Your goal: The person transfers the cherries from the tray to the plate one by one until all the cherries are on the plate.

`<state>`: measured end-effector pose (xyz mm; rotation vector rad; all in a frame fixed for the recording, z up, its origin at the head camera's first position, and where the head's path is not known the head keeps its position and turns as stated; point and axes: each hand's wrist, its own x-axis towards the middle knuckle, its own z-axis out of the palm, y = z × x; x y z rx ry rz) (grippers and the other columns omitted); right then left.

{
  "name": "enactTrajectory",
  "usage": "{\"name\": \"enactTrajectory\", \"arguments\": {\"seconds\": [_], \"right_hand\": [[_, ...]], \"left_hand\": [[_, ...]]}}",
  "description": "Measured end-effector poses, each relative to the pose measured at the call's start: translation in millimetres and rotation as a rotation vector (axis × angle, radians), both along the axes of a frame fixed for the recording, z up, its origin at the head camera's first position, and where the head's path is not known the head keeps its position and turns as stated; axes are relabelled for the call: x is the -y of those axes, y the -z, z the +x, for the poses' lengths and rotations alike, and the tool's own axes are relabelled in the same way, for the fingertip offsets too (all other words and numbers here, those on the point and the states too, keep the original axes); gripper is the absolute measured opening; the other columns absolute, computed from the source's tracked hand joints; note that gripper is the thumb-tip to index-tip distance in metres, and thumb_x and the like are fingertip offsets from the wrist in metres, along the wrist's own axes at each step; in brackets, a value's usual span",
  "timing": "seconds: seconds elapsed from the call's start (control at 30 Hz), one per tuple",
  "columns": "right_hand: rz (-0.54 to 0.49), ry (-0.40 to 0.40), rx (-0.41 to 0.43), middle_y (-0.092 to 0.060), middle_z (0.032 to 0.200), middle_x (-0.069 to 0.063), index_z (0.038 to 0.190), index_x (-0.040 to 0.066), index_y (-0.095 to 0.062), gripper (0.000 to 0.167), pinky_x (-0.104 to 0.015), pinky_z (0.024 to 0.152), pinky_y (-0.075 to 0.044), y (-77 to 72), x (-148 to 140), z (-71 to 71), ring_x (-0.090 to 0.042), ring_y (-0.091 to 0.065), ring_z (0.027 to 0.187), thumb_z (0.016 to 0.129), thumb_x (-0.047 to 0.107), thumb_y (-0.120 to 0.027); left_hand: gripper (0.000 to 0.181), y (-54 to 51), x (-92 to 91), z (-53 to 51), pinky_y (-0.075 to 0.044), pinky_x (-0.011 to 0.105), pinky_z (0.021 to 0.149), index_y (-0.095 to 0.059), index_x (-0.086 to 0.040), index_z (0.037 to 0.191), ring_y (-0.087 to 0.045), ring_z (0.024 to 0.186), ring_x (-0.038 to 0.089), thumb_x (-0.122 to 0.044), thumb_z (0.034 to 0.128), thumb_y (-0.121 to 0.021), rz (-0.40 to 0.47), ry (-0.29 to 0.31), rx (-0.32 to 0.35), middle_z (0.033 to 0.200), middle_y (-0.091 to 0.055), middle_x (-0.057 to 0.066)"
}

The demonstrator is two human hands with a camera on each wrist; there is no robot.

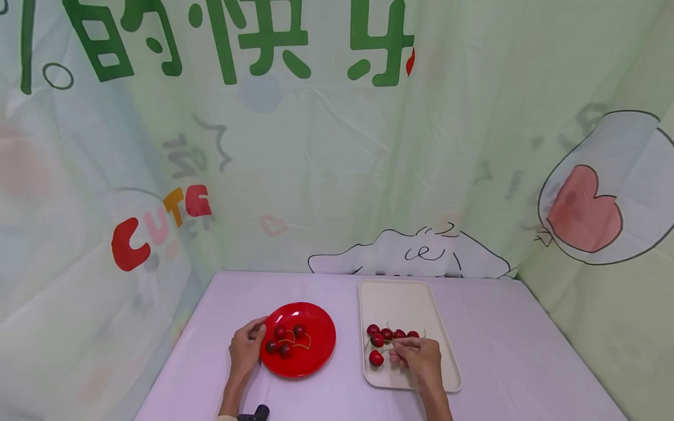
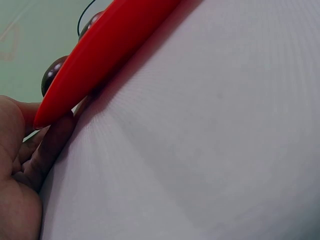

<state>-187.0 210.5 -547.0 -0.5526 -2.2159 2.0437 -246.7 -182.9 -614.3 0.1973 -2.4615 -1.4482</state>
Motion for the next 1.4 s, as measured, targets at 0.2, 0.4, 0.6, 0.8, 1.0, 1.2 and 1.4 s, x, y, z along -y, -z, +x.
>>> {"name": "enactTrajectory", "arguments": {"seconds": [0.2,0.4,0.6,0.8,1.0,1.2,1.4], "right_hand": [[-0.018,0.004,0.005,-0.081,0.077,-0.019,0.113,-0.022,-0.072,0.022,-0.022,0.056,-0.057,-3.1,1,0.1,-0.015,-0.076,0.059,0.098,-0.006,-0.074],[-0.074,0.009,-0.013,-0.081,0.080,-0.022,0.112,-0.023,-0.072,0.021,-0.024,0.057,-0.059,-2.8,5,-2.0,-0.016,-0.077,0.060,0.097,-0.009,-0.073],[-0.090,0.003,0.007,-0.081,0.080,-0.021,0.117,-0.022,-0.071,0.025,-0.023,0.057,-0.059,-5.0,10,-3.9,-0.017,-0.078,0.061,0.099,-0.006,-0.074],[-0.089,-0.008,0.000,-0.081,0.080,-0.020,0.117,-0.022,-0.071,0.024,-0.024,0.057,-0.059,-3.4,14,-5.0,-0.017,-0.078,0.061,0.099,-0.007,-0.073],[-0.090,-0.022,-0.001,-0.081,0.080,-0.020,0.117,-0.022,-0.071,0.024,-0.023,0.058,-0.059,-3.1,18,-7.3,-0.016,-0.077,0.060,0.099,-0.006,-0.073],[-0.096,-0.031,-0.006,-0.081,0.079,-0.018,0.117,-0.023,-0.071,0.024,-0.023,0.059,-0.060,-4.9,22,-9.7,-0.014,-0.077,0.060,0.099,-0.007,-0.073],[-0.107,-0.036,-0.025,-0.081,0.077,-0.018,0.115,-0.023,-0.070,0.021,-0.022,0.058,-0.059,-5.3,24,-11.6,-0.013,-0.075,0.058,0.099,-0.009,-0.071]], "left_hand": [[0.029,0.8,-0.6,0.1,-0.051,0.026,0.088,-0.077,-0.010,0.136,-0.071,0.098,0.018,-0.014,0.1103,-0.064,-0.004,-0.003,0.011,0.121,-0.081,0.013],[0.030,1.3,-0.9,-0.6,-0.052,0.024,0.089,-0.076,-0.010,0.137,-0.071,0.100,0.020,-0.015,0.1109,-0.063,-0.001,-0.005,0.018,0.122,-0.081,0.013],[0.030,1.9,-0.5,-1.3,-0.052,0.019,0.083,-0.076,-0.009,0.137,-0.070,0.098,0.018,-0.014,0.1104,-0.064,0.011,0.000,0.008,0.122,-0.081,0.014],[0.029,4.1,-0.7,-2.5,-0.051,0.020,0.083,-0.076,-0.011,0.137,-0.069,0.096,0.017,-0.015,0.1102,-0.065,0.003,-0.006,0.004,0.122,-0.081,0.012],[0.030,4.7,0.4,-3.7,-0.050,0.023,0.084,-0.076,-0.011,0.138,-0.068,0.097,0.018,-0.016,0.1104,-0.064,0.001,-0.008,0.016,0.123,-0.081,0.012],[0.029,3.8,-0.6,-3.2,-0.051,0.023,0.085,-0.077,-0.010,0.135,-0.070,0.096,0.018,-0.014,0.1093,-0.065,-0.004,-0.022,-0.003,0.121,-0.081,0.013],[0.029,2.4,-0.6,-1.7,-0.051,0.024,0.087,-0.077,-0.010,0.136,-0.069,0.097,0.018,-0.015,0.1100,-0.065,0.003,-0.010,0.010,0.122,-0.081,0.013]]}}
